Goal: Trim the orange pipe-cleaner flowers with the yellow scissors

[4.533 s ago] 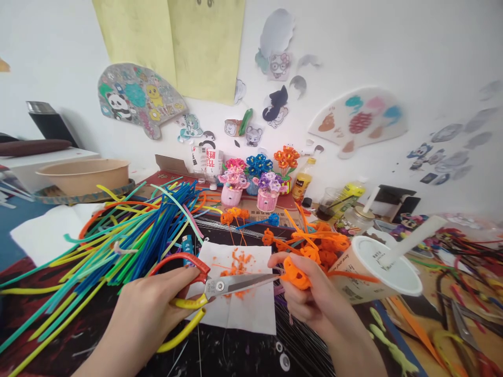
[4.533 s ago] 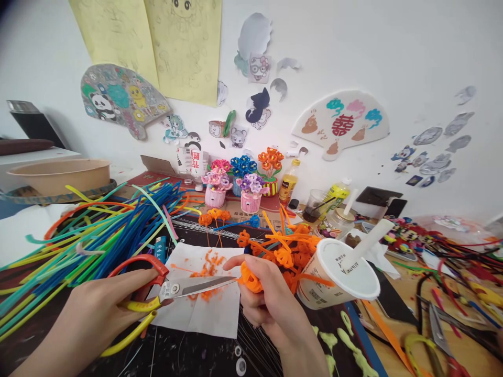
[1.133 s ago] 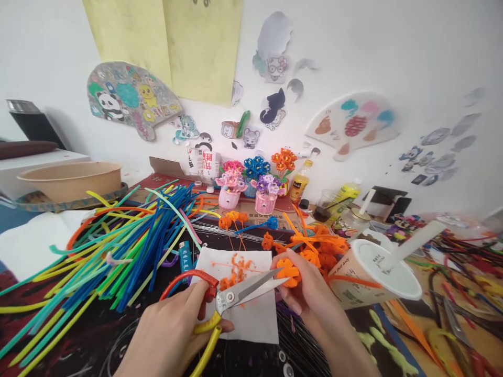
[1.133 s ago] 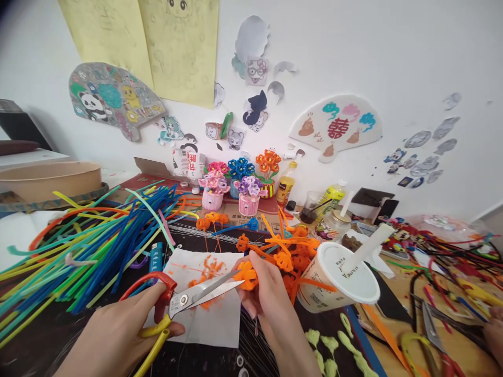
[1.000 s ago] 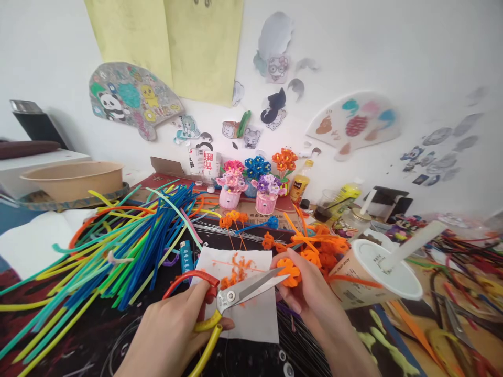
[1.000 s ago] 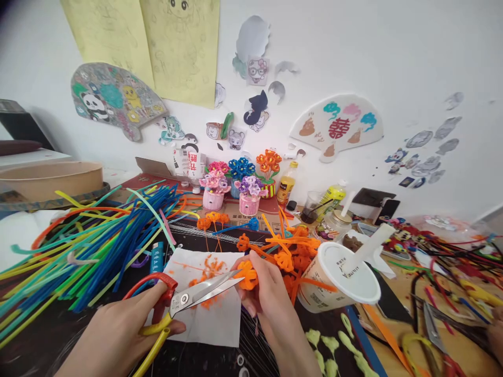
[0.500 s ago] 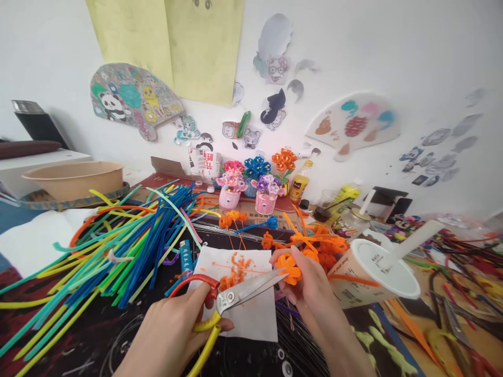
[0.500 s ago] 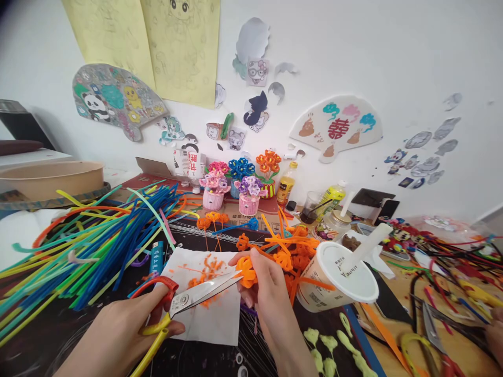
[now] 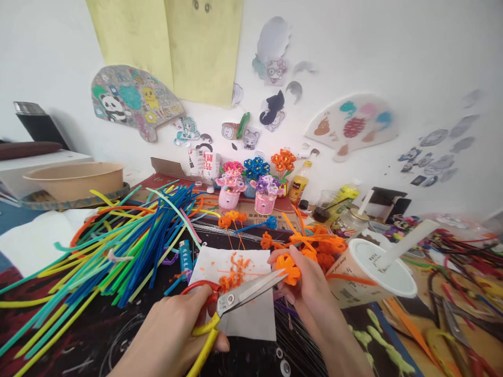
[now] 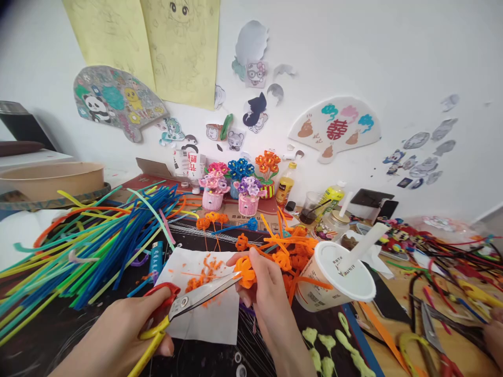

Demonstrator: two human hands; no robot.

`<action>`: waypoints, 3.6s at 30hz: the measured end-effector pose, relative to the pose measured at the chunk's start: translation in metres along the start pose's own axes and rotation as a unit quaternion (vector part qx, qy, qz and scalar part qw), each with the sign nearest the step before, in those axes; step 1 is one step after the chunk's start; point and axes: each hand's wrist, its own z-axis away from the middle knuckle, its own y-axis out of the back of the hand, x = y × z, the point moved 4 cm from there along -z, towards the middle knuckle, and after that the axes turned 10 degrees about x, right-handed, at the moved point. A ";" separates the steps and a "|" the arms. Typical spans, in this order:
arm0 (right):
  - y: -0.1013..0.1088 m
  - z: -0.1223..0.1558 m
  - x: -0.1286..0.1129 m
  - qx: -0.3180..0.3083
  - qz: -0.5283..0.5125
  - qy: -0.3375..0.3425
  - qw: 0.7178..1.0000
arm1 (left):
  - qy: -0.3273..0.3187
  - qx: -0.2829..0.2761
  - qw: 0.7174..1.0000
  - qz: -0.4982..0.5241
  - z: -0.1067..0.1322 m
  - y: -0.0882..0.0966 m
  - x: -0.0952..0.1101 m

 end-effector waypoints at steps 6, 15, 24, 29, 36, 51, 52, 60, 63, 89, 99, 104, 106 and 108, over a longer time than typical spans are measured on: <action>0.000 -0.001 0.002 0.003 -0.016 0.000 1.000 | -0.001 -0.016 1.000 0.001 0.001 0.000 0.002; 0.000 0.001 -0.004 0.012 0.003 0.002 1.000 | -0.030 0.028 0.999 -0.030 -0.002 -0.001 -0.006; 0.002 -0.001 -0.004 0.023 0.034 0.028 0.999 | -0.022 0.050 0.997 -0.047 -0.001 0.000 -0.007; 0.002 -0.002 -0.003 0.023 0.034 0.036 0.999 | -0.020 0.041 0.998 -0.036 -0.001 0.003 -0.004; 0.003 0.001 -0.004 0.036 0.028 0.047 0.998 | 0.014 -0.009 0.999 -0.039 -0.002 0.004 -0.002; 0.002 0.003 -0.003 0.040 0.015 0.045 0.998 | 0.014 -0.022 0.998 -0.059 -0.002 0.005 0.000; 0.002 0.003 -0.003 0.039 0.017 0.046 0.998 | 0.017 -0.025 0.998 -0.060 -0.002 0.005 -0.001; 0.004 0.001 -0.004 0.057 -0.002 0.038 0.998 | 0.002 -0.022 0.999 -0.026 -0.002 0.004 -0.004; 0.006 -0.001 -0.003 0.061 -0.007 0.038 0.997 | 0.010 0.018 1.000 0.017 -0.002 0.007 -0.006; 0.006 0.003 -0.006 0.054 0.010 0.067 0.996 | 0.003 -0.050 0.999 -0.014 -0.003 0.006 -0.001; 0.007 0.003 -0.005 0.060 0.010 0.079 0.995 | -0.002 -0.048 0.999 0.006 -0.003 0.003 -0.003; 0.008 0.001 -0.003 0.067 0.009 0.087 0.994 | 0.003 -0.051 0.998 -0.021 -0.003 0.004 -0.003; 0.009 0.001 -0.002 0.065 0.008 0.085 0.994 | 0.000 -0.044 0.998 -0.040 -0.003 0.003 -0.005; 0.008 0.001 -0.002 0.063 0.008 0.085 0.994 | -0.007 -0.037 0.998 -0.053 -0.004 0.002 -0.006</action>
